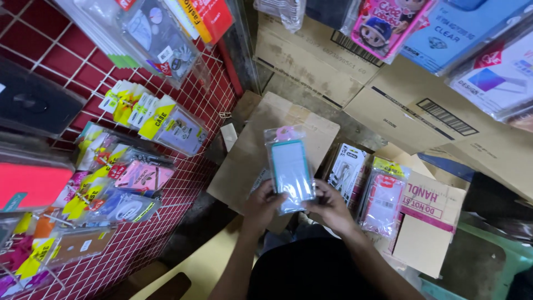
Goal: The person repeatedly picks packaged phone cases from a cardboard box, briefly inspects them, and hangs them on a wall-mounted wire display rack. The person handles various designs and colors, placing each item individually onto hooks on the rack.
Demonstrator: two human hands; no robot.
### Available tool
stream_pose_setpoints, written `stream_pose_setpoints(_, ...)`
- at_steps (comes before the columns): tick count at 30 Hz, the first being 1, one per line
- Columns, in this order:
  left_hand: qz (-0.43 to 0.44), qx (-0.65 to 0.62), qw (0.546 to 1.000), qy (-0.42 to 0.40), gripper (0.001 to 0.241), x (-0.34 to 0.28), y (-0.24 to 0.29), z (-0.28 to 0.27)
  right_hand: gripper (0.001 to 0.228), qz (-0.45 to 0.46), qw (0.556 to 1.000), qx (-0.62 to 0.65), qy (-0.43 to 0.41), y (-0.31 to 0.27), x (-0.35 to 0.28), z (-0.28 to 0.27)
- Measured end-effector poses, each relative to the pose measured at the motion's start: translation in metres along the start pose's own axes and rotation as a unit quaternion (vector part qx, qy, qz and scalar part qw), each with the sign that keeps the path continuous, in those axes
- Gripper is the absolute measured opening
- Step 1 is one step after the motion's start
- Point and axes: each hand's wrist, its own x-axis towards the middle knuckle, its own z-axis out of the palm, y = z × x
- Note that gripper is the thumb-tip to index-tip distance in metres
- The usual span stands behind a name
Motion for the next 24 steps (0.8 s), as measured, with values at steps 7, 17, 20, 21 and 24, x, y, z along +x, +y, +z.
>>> stream_pose_setpoints(7, 0.062, 0.087, 0.993, -0.042, 0.061, -0.032, 0.045, 0.039, 0.049, -0.068, 0.997, -0.009, 0.042, -0.027, -0.013, 0.004)
stream_pose_setpoints(17, 0.135, 0.052, 0.989, -0.014, 0.062, -0.055, 0.085, 0.064, 0.046, -0.080, 0.994, -0.053, 0.061, -0.036, -0.019, 0.014)
stream_pose_setpoints(20, 0.346, 0.431, 0.816, 0.168, 0.069, -0.058, 0.083, 0.069, 0.051, -0.146, 0.979, -0.127, 0.065, -0.051, -0.022, 0.033)
stream_pose_setpoints(21, 0.347, 0.432, 0.816, 0.169, 0.069, -0.058, 0.077, 0.067, 0.051, -0.147, 0.979, -0.127, 0.064, -0.048, -0.023, 0.038)
stream_pose_setpoints(24, 0.290, 0.465, 0.831, 0.096, 0.029, -0.060, 0.075, 0.072, 0.063, -0.195, 0.963, -0.178, 0.051, -0.040, -0.027, 0.047)
